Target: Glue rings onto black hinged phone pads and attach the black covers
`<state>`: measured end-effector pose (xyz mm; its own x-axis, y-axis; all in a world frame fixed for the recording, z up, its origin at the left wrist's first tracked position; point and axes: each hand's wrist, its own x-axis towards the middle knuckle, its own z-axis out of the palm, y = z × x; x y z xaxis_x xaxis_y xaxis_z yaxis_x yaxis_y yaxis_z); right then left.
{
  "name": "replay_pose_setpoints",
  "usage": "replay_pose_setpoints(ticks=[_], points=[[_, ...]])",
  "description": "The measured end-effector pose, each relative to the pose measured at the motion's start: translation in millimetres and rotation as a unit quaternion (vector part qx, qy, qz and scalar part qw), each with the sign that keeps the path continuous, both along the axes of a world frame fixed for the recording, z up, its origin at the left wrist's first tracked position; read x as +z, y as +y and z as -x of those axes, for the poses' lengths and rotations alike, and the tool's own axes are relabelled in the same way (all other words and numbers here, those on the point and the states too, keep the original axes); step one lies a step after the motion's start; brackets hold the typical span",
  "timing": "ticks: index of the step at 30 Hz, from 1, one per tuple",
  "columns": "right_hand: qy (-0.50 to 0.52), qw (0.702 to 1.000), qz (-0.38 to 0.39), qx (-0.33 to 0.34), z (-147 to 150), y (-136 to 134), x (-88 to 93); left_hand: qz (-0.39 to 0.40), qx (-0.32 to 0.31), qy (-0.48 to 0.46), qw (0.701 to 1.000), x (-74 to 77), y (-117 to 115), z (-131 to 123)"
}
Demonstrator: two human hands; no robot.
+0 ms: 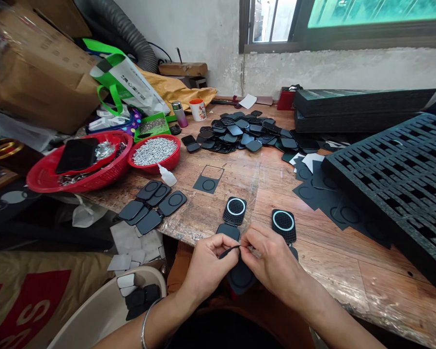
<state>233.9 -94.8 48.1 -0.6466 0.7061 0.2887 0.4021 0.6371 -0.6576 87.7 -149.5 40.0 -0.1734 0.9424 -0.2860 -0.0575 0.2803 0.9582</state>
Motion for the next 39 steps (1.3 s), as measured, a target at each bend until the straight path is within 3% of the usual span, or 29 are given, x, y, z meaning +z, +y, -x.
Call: replay_pose_setpoints(ticks=[8,15,19,26,32,39], points=[[-0.008,0.994,-0.071,0.077,-9,2,-5.9,0.024,-0.008,-0.038,0.999,-2.2,2,2],[0.003,0.984,-0.139,0.109,-17,1,-8.9,0.048,-0.120,-0.102,0.986,0.1,1,17],[-0.006,0.975,-0.175,0.134,-16,-3,-7.8,0.086,-0.144,-0.097,0.981,-0.9,5,22],[-0.081,0.961,-0.184,0.190,-8,-14,-9.0,0.120,-0.198,-0.057,0.971,-2.5,7,32],[-0.090,0.953,-0.198,0.211,5,-19,-14.3,0.154,-0.241,-0.099,0.953,-10.1,0,52],[-0.091,0.950,-0.208,0.216,22,-25,-10.8,0.157,-0.253,-0.128,0.946,-8.4,-7,70]])
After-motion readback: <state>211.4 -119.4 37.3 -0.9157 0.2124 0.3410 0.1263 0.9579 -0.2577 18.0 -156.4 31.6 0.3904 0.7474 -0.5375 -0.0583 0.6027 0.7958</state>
